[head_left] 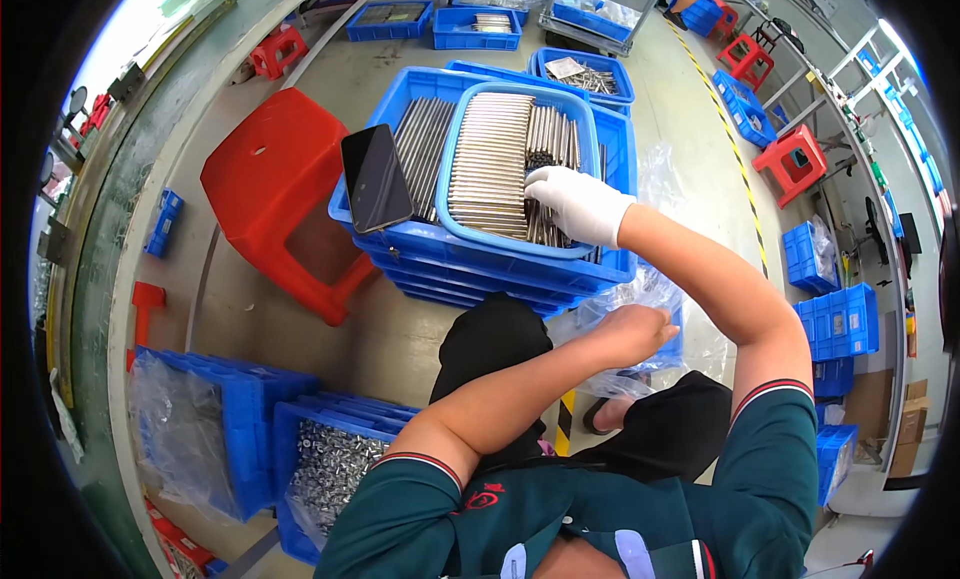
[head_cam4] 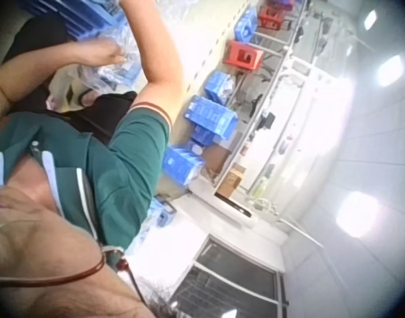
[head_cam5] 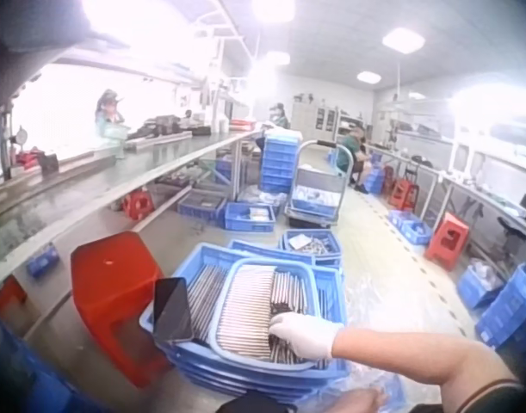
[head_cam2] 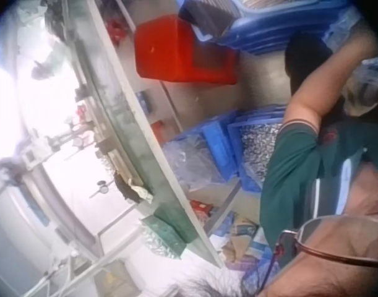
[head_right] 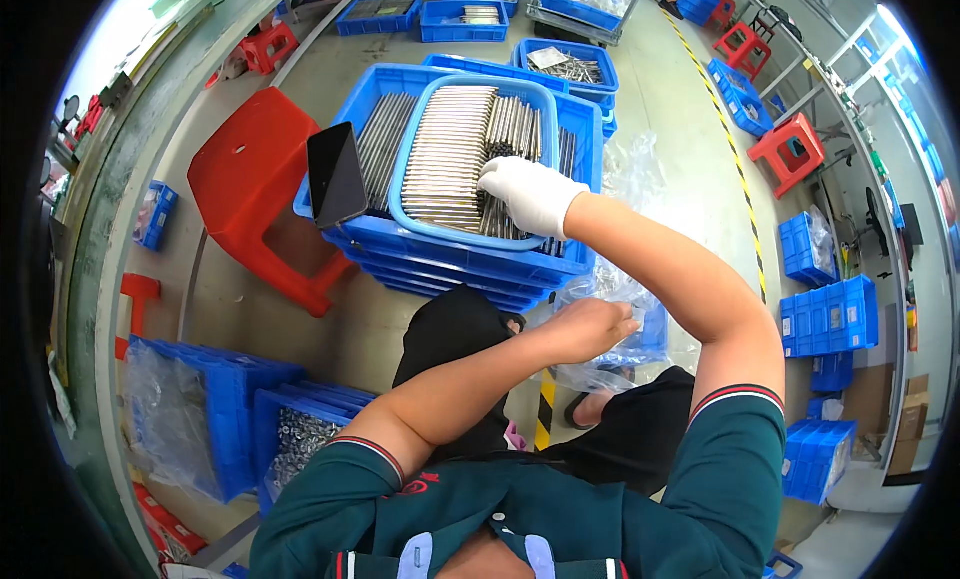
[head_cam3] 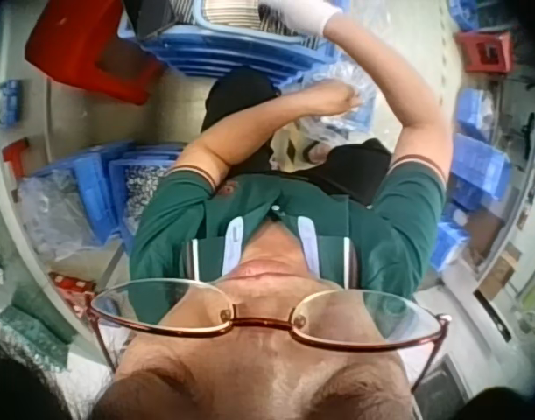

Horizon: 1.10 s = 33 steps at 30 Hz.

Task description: The person sits on the floor and repeatedly picks up small metal rods from a blue crate, holds them in a bundle, and places them into a plastic bag. The person handles the metal rods one by one or in small groups, transferring them from the crate to the bag.

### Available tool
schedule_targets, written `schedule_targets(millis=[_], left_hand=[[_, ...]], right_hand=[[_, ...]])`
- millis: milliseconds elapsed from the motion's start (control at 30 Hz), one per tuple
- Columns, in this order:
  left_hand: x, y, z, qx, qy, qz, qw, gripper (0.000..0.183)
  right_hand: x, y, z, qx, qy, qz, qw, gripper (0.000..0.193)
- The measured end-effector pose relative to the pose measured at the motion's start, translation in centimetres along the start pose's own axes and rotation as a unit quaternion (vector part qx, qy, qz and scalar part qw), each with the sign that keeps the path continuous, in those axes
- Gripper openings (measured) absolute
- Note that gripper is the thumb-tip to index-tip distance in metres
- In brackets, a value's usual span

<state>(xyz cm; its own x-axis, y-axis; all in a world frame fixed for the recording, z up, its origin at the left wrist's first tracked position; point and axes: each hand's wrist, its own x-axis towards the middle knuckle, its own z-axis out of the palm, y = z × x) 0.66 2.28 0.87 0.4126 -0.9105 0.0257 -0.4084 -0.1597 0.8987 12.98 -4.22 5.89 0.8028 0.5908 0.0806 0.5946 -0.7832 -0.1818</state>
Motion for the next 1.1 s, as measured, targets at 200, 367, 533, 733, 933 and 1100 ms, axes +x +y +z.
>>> schedule_targets(millis=[200,367,533,733,933,1100], left_hand=[[0.0,-0.2,0.2,0.004,0.005,0.011,1.000,0.035],[0.1,-0.5,0.5,0.005,0.010,0.017,1.000,0.036],[0.2,0.0,0.3,0.002,0.006,-0.011,1.000,0.037],[0.8,-1.2,0.7,-0.008,0.016,-0.003,1.000,0.036],[1.4,-0.3,0.3,-0.280,-0.034,-0.076,0.956,0.023],[1.8,0.0,0.7,-0.480,-0.029,-0.112,0.870,0.022]], right_hand=[[-0.4,-0.7,0.2,-0.008,0.006,0.085,0.996,0.032],[0.0,-1.5,0.5,0.011,-0.018,0.105,0.994,0.036],[-1.4,-0.5,-0.8,0.004,0.078,0.066,0.995,0.033],[-8.4,1.4,-5.5,0.004,0.239,0.131,0.962,0.025],[-21.9,6.1,-3.7,0.064,0.203,0.411,0.887,0.025],[-31.8,10.3,3.4,0.231,0.081,0.578,0.778,0.026]])
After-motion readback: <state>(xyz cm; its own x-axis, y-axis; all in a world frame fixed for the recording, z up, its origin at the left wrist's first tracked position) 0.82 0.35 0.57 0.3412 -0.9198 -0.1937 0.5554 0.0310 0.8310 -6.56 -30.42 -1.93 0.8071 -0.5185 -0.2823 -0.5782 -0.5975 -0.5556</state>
